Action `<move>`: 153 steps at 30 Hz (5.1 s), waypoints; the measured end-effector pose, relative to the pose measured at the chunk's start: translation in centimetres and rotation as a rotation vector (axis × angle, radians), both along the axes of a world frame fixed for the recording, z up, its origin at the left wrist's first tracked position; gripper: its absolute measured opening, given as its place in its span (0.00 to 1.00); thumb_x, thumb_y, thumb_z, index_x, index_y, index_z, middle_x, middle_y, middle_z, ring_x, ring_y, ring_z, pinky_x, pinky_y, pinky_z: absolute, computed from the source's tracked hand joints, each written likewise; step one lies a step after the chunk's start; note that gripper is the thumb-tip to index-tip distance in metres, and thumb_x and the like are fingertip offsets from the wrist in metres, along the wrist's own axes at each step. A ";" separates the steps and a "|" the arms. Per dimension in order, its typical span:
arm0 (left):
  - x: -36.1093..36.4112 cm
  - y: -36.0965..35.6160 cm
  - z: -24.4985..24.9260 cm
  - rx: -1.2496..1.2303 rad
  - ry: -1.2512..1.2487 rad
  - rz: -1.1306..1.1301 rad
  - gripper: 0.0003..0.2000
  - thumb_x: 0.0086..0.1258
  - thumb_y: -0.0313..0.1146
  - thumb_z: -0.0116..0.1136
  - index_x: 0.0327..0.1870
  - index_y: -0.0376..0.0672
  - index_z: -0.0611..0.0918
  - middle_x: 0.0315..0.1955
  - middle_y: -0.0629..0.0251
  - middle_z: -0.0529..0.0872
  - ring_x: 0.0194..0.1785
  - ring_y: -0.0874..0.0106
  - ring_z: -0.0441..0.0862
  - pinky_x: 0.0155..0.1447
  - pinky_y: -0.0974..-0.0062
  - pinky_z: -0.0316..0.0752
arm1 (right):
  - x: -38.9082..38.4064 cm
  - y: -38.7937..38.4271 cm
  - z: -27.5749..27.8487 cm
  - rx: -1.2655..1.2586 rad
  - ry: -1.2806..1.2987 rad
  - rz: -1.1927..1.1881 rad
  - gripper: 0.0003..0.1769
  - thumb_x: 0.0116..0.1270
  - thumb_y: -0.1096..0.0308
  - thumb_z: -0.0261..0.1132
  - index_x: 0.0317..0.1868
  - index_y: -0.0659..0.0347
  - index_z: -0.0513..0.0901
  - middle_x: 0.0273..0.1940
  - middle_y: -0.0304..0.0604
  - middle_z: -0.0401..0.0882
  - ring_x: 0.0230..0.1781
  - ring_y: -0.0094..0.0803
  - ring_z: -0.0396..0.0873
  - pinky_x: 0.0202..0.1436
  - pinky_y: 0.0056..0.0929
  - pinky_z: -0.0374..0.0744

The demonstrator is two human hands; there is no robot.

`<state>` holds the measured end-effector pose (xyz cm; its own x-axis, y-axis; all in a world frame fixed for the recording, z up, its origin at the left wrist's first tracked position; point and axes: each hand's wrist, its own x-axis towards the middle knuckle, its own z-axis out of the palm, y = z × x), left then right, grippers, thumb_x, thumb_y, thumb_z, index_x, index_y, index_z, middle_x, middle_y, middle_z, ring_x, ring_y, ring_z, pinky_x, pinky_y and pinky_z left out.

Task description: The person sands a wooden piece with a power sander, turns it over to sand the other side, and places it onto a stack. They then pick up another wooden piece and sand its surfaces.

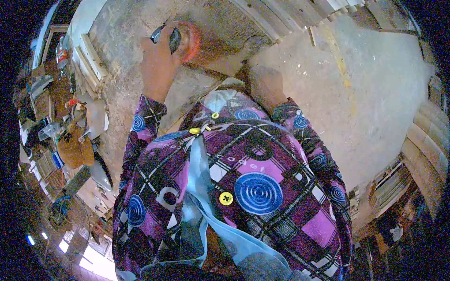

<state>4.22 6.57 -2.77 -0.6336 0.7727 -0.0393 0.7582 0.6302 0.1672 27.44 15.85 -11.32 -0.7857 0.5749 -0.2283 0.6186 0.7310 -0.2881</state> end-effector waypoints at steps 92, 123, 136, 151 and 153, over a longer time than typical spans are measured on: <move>-5.0 -16.4 -2.2 0.102 0.075 0.410 0.38 0.58 0.41 0.72 0.71 0.54 0.68 0.56 0.47 0.76 0.57 0.46 0.77 0.56 0.53 0.74 | 3.2 7.3 10.6 -0.578 0.433 -0.171 0.22 0.59 0.68 0.76 0.50 0.69 0.80 0.40 0.39 0.81 0.42 0.24 0.82 0.46 0.22 0.82; -3.9 -13.2 -1.3 0.110 -0.100 0.359 0.37 0.60 0.37 0.71 0.71 0.61 0.66 0.58 0.50 0.73 0.56 0.48 0.80 0.53 0.53 0.78 | -5.8 3.4 0.7 0.152 0.418 -0.042 0.14 0.71 0.60 0.59 0.46 0.60 0.82 0.46 0.52 0.83 0.50 0.54 0.79 0.54 0.49 0.76; 3.1 -3.6 1.4 0.162 -0.120 -0.129 0.29 0.60 0.36 0.68 0.65 0.60 0.74 0.54 0.46 0.74 0.52 0.48 0.80 0.50 0.56 0.80 | 0.4 -0.4 1.6 -0.324 0.261 -0.205 0.21 0.54 0.48 0.72 0.39 0.55 0.82 0.35 0.53 0.85 0.39 0.56 0.83 0.44 0.49 0.80; -6.0 3.2 -1.3 0.203 0.008 0.039 0.29 0.61 0.42 0.65 0.66 0.58 0.74 0.48 0.41 0.77 0.47 0.44 0.83 0.48 0.52 0.80 | 0.6 1.5 1.7 -0.155 -0.036 -0.228 0.25 0.52 0.58 0.70 0.48 0.60 0.74 0.33 0.58 0.84 0.36 0.58 0.83 0.38 0.52 0.79; -2.5 3.1 -0.9 0.152 -0.009 -0.021 0.29 0.61 0.41 0.65 0.66 0.58 0.73 0.49 0.40 0.77 0.47 0.44 0.83 0.48 0.52 0.80 | 0.6 1.5 1.4 -0.121 -0.003 -0.218 0.19 0.54 0.57 0.68 0.43 0.58 0.79 0.31 0.56 0.84 0.34 0.56 0.83 0.36 0.51 0.79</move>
